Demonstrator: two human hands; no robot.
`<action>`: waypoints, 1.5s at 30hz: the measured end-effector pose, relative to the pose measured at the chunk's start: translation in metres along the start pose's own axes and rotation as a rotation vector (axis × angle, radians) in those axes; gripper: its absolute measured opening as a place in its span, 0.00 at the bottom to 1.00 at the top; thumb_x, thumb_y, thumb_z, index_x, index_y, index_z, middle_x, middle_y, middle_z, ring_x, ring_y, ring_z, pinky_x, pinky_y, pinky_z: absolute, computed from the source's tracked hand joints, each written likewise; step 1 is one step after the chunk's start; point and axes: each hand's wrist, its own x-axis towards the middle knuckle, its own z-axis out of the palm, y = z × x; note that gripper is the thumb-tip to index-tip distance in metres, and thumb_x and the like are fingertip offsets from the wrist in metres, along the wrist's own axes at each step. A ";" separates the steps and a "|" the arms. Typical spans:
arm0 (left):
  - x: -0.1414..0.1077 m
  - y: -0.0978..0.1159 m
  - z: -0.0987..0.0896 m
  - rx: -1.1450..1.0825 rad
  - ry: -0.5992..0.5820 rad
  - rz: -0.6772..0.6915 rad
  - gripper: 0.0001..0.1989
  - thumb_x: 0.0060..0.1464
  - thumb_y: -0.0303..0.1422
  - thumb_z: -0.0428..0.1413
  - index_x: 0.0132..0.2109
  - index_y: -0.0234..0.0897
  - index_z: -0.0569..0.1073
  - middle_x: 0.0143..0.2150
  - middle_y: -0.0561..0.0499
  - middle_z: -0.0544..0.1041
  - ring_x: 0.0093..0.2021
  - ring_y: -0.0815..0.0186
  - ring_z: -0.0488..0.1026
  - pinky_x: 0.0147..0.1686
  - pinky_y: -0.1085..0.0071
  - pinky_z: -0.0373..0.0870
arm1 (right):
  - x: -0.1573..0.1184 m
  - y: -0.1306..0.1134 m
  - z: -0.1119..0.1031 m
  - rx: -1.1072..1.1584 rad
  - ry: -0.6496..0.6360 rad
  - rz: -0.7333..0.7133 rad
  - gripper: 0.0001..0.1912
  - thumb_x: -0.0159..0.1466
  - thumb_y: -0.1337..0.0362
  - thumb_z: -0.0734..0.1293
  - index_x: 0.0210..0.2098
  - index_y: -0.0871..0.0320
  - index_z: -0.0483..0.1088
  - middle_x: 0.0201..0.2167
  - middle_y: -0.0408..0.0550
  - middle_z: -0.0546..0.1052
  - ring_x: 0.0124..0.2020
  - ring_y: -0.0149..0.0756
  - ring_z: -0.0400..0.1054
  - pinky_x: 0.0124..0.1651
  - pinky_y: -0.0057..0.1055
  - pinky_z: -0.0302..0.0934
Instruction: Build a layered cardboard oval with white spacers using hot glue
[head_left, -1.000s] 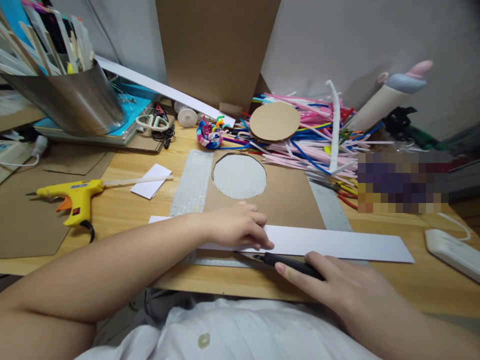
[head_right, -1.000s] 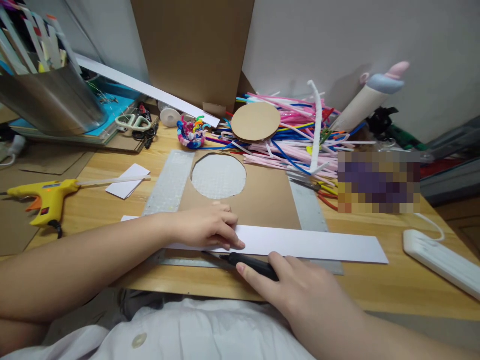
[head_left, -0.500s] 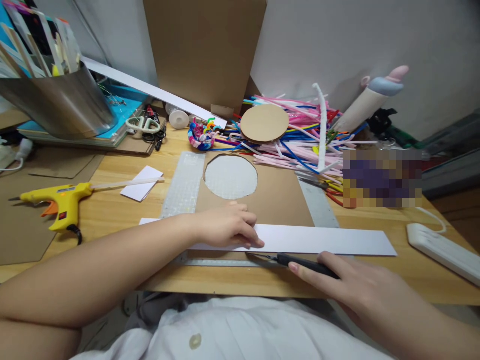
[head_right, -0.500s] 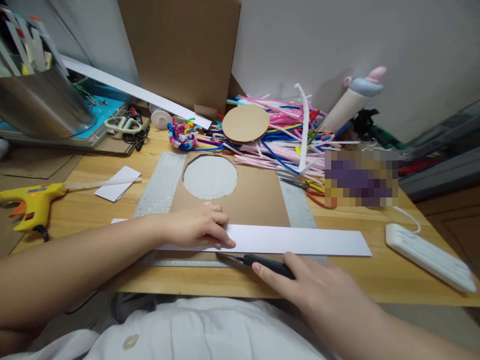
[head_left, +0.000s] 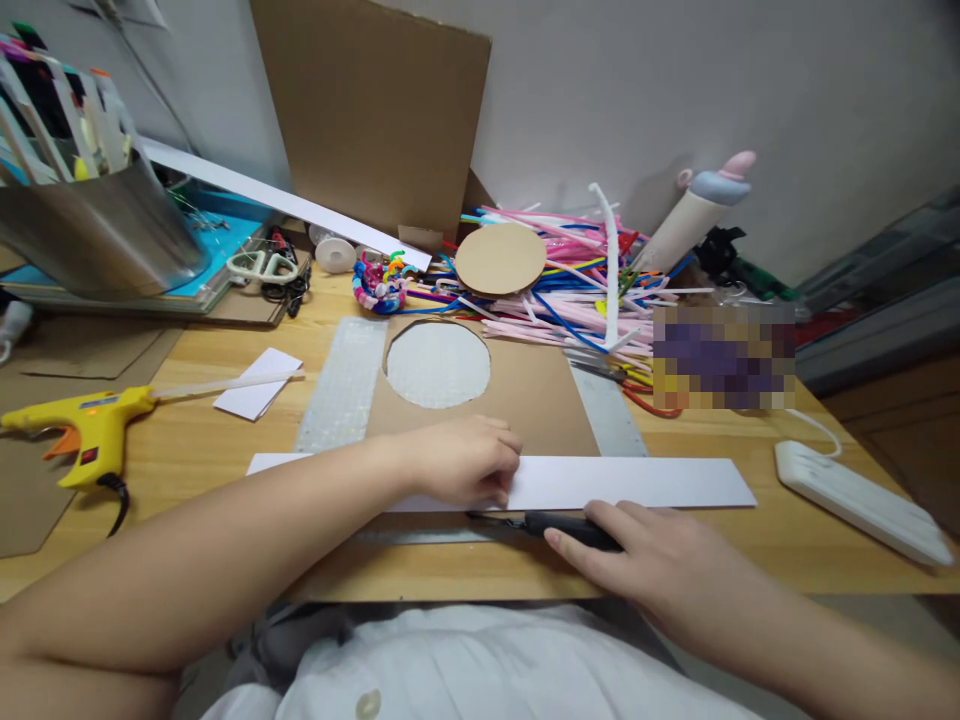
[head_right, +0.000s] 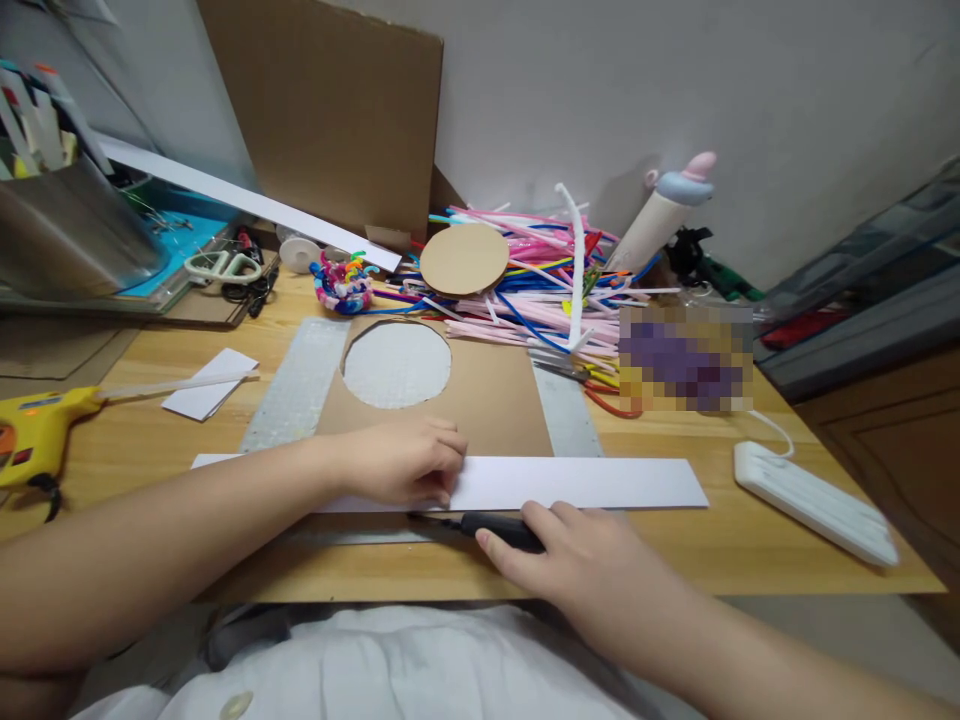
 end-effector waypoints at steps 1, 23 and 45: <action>0.000 -0.001 0.002 -0.003 0.006 -0.002 0.05 0.54 0.33 0.59 0.32 0.37 0.73 0.33 0.50 0.75 0.37 0.65 0.68 0.37 0.70 0.63 | -0.002 0.001 0.001 -0.003 0.010 -0.010 0.34 0.59 0.78 0.59 0.62 0.50 0.56 0.39 0.55 0.69 0.32 0.46 0.69 0.31 0.37 0.61; -0.002 -0.004 0.011 0.011 0.061 -0.006 0.13 0.63 0.36 0.48 0.49 0.44 0.75 0.36 0.49 0.76 0.36 0.64 0.67 0.38 0.67 0.61 | 0.026 -0.004 -0.003 0.211 -0.039 0.056 0.35 0.62 0.73 0.63 0.64 0.41 0.51 0.39 0.49 0.70 0.33 0.43 0.68 0.32 0.34 0.53; 0.002 -0.004 0.017 0.062 0.061 -0.011 0.08 0.61 0.31 0.51 0.43 0.44 0.75 0.33 0.51 0.74 0.36 0.64 0.64 0.32 0.66 0.54 | 0.010 0.006 -0.001 0.107 -0.001 0.097 0.41 0.57 0.79 0.61 0.63 0.38 0.54 0.35 0.46 0.69 0.28 0.37 0.67 0.30 0.30 0.51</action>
